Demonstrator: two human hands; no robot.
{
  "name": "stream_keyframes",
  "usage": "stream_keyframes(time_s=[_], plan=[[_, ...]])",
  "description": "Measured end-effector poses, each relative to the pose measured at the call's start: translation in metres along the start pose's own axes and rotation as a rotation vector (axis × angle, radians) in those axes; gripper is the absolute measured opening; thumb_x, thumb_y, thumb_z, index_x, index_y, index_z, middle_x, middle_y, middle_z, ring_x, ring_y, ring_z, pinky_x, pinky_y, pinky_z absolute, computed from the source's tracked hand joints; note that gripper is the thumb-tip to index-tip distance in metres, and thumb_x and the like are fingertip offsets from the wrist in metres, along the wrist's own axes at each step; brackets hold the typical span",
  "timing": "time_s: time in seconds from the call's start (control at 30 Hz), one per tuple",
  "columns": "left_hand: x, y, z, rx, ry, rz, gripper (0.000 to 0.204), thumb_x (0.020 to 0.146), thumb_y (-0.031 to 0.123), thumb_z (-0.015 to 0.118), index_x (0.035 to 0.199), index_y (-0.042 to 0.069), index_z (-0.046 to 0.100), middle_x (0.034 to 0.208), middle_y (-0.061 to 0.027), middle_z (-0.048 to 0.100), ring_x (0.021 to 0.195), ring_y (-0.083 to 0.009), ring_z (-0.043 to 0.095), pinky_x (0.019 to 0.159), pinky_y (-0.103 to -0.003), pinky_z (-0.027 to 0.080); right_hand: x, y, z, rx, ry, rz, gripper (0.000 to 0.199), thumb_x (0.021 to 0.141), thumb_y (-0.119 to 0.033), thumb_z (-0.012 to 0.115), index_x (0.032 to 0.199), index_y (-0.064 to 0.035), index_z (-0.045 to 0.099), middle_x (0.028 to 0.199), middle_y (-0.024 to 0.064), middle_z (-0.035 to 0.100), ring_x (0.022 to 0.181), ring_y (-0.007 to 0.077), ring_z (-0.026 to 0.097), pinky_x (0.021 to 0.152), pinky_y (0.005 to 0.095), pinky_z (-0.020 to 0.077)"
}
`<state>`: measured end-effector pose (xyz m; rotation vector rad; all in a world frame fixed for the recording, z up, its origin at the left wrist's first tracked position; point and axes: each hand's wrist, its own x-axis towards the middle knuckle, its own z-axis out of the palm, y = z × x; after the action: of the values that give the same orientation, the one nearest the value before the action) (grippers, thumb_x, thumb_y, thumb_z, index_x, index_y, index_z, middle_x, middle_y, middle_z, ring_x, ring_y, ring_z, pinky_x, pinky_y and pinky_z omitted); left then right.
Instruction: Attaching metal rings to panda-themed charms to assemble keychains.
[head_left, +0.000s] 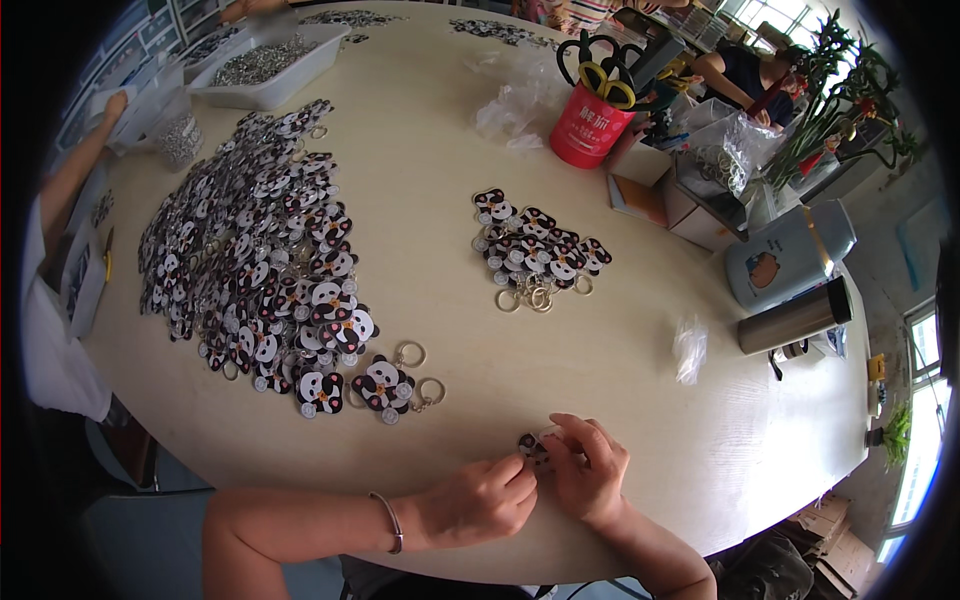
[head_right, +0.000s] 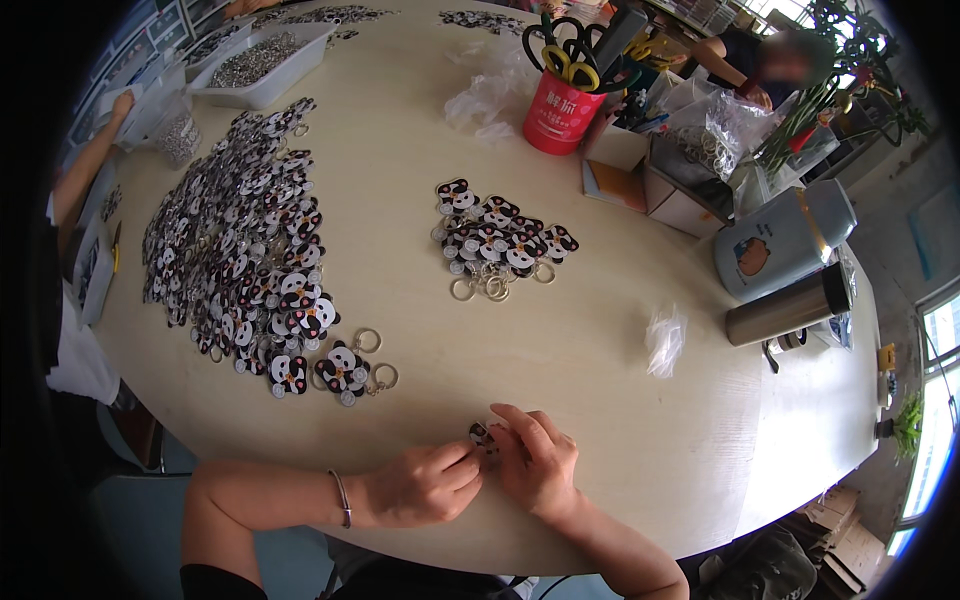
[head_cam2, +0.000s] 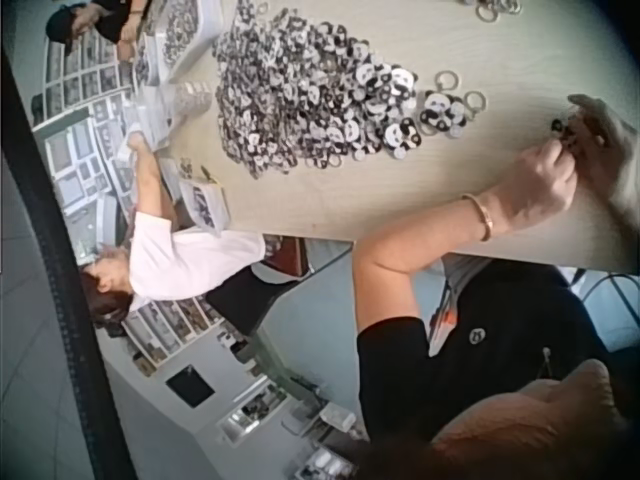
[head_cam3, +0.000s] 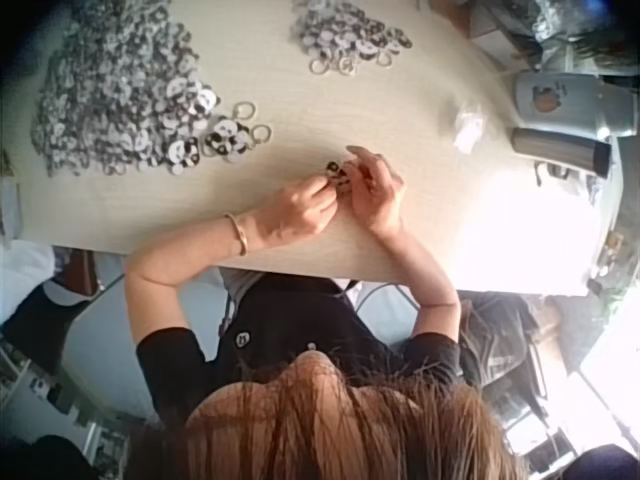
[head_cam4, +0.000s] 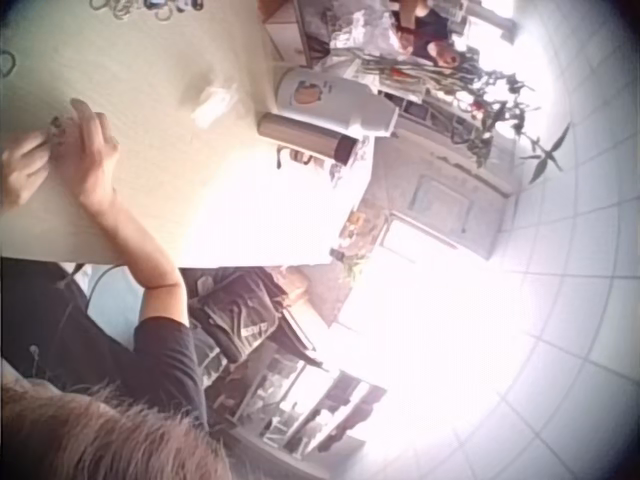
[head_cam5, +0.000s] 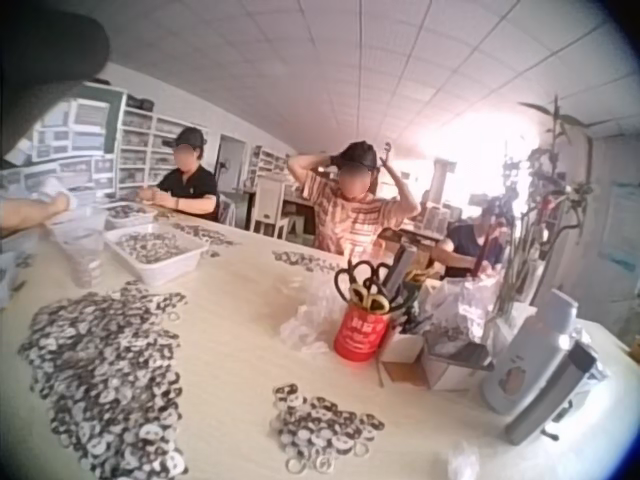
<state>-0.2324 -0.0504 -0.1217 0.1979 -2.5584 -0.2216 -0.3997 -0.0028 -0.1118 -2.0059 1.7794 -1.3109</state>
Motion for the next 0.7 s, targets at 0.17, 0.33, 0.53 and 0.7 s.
stream_keyframes(time_s=[0.17,0.33,0.53,0.7], plan=[[-0.003,-0.001,0.001,-0.008,0.015,0.004,0.007,0.065,0.009,0.060,0.067,0.003,0.061,0.079,-0.0068,0.054,0.079,-0.0191,0.053,0.069,-0.026,0.052,0.002,0.004,-0.005,0.246,-0.109,0.420,0.019,0.081,0.004,0.065,0.099,0.0001,0.068,0.080,0.0094,0.063,0.063,0.0131,0.059,0.054,0.0252,0.0476],[-0.003,0.003,-0.003,-0.066,-0.115,-0.041,0.024,0.068,0.007,0.062,0.088,-0.005,0.066,0.089,-0.0088,0.058,0.091,-0.0213,0.057,0.074,-0.027,0.055,0.003,0.009,-0.011,0.223,-0.162,0.333,0.024,0.080,0.006,0.065,0.104,0.0011,0.067,0.083,0.0075,0.061,0.067,0.0114,0.060,0.056,0.0233,0.0471],[-0.001,-0.004,0.005,-0.017,0.054,-0.001,0.009,0.064,0.008,0.060,0.070,0.002,0.062,0.078,-0.0065,0.054,0.078,-0.0179,0.053,0.063,-0.025,0.053,0.011,0.001,-0.013,0.314,-0.197,0.461,0.025,0.075,0.007,0.069,0.100,0.0005,0.068,0.086,0.0059,0.060,0.076,0.0114,0.061,0.060,0.0231,0.0476],[-0.002,0.002,-0.003,-0.066,-0.117,-0.046,0.024,0.070,0.007,0.062,0.090,-0.005,0.067,0.090,-0.0092,0.060,0.091,-0.0212,0.059,0.075,-0.027,0.055,0.006,0.006,-0.016,0.204,-0.227,0.361,0.021,0.075,0.005,0.071,0.095,-0.0007,0.070,0.090,0.0094,0.063,0.076,0.0172,0.065,0.064,0.0256,0.0528]])
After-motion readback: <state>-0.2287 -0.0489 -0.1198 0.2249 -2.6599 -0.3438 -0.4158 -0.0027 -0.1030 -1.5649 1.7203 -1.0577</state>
